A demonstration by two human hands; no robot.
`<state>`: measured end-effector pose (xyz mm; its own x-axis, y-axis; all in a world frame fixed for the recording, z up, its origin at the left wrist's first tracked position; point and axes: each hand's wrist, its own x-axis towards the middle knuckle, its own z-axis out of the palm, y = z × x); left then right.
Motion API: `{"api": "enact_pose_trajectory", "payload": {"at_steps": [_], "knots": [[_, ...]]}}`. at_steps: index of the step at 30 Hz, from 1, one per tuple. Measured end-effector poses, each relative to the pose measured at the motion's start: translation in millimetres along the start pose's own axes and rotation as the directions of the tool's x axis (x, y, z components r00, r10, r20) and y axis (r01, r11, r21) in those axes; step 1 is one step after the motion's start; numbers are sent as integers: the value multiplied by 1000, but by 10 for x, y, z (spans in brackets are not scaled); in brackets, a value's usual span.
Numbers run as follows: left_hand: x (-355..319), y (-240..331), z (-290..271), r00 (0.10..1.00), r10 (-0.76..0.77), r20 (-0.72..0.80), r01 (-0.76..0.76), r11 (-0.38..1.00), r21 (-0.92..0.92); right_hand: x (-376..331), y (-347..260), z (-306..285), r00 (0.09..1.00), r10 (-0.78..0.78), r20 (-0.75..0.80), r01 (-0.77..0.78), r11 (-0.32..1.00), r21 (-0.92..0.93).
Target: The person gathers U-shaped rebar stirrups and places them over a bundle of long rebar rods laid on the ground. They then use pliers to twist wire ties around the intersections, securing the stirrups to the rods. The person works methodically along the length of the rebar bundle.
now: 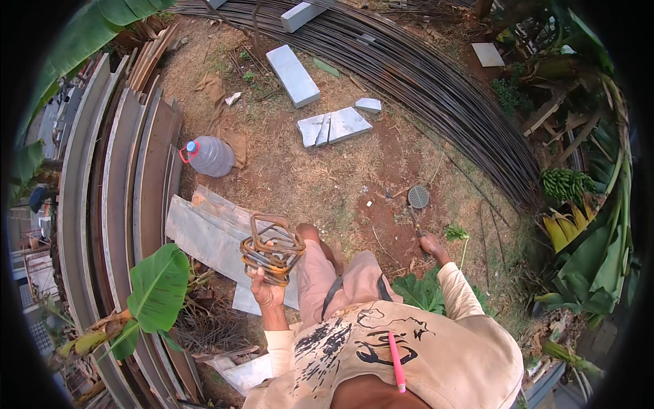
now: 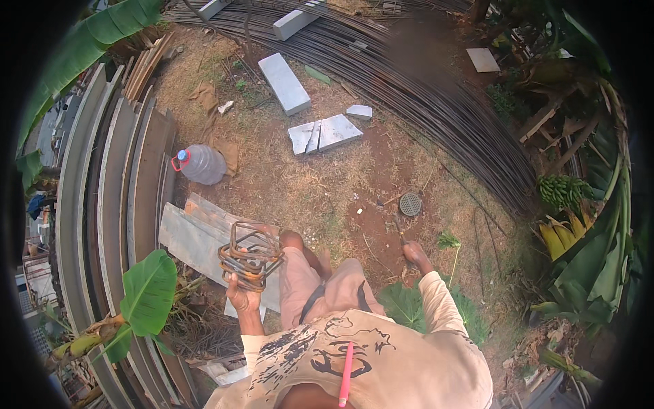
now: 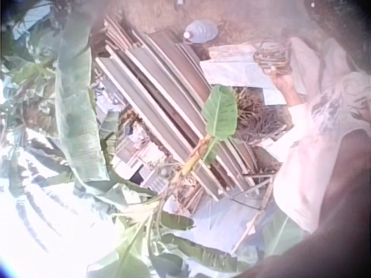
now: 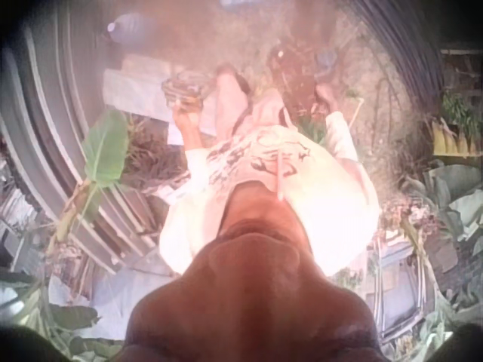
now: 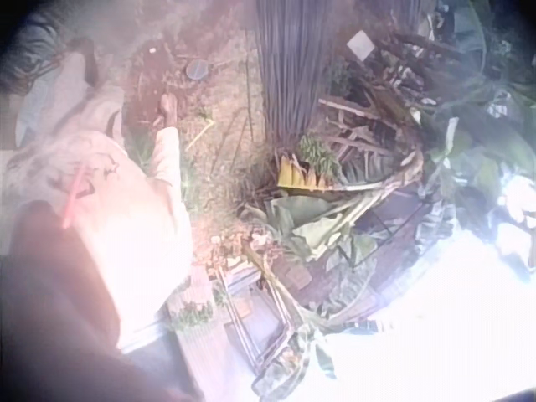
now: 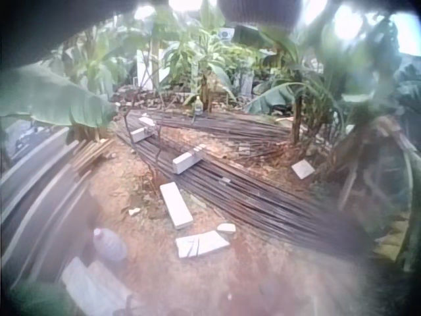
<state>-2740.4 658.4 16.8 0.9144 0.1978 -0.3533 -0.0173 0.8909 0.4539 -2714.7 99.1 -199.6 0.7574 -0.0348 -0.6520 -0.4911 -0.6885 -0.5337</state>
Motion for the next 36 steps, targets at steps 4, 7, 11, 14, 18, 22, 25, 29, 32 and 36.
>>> {"api": "enact_pose_trajectory", "payload": {"at_steps": [4,7,11,14,18,22,25,29,32,36], "knots": [[452,-17,248,999,-8,-52,11,998,67,-196,-615,250,988,105,117,-101,994,-38],[892,-179,428,995,-34,-97,39,998,45,-141,-242,504,964,159,212,-156,987,-32],[1676,-516,868,994,-95,-58,98,994,46,12,488,604,891,361,274,-340,932,-123],[2040,-553,1231,986,-151,-70,153,988,29,-133,470,200,960,90,266,-62,992,-113],[2791,-616,1687,977,-212,-15,213,973,94,378,-72,-361,882,437,179,-470,778,417],[3640,-865,2288,963,-250,100,235,961,143,1063,-280,-794,840,541,-29,-467,750,468],[4173,-1069,2579,968,-220,123,204,970,136,1649,-377,-1059,847,531,-2,-461,737,494],[5023,-1653,2952,971,-178,161,169,983,64,2395,-362,-1616,897,442,23,-407,803,435],[5427,-1926,3250,982,-117,147,115,993,22,2961,-347,-2200,921,385,65,-379,844,379],[5850,-2167,3710,996,-40,75,39,999,12,3727,-347,-3251,937,337,95,-348,868,353]]}}
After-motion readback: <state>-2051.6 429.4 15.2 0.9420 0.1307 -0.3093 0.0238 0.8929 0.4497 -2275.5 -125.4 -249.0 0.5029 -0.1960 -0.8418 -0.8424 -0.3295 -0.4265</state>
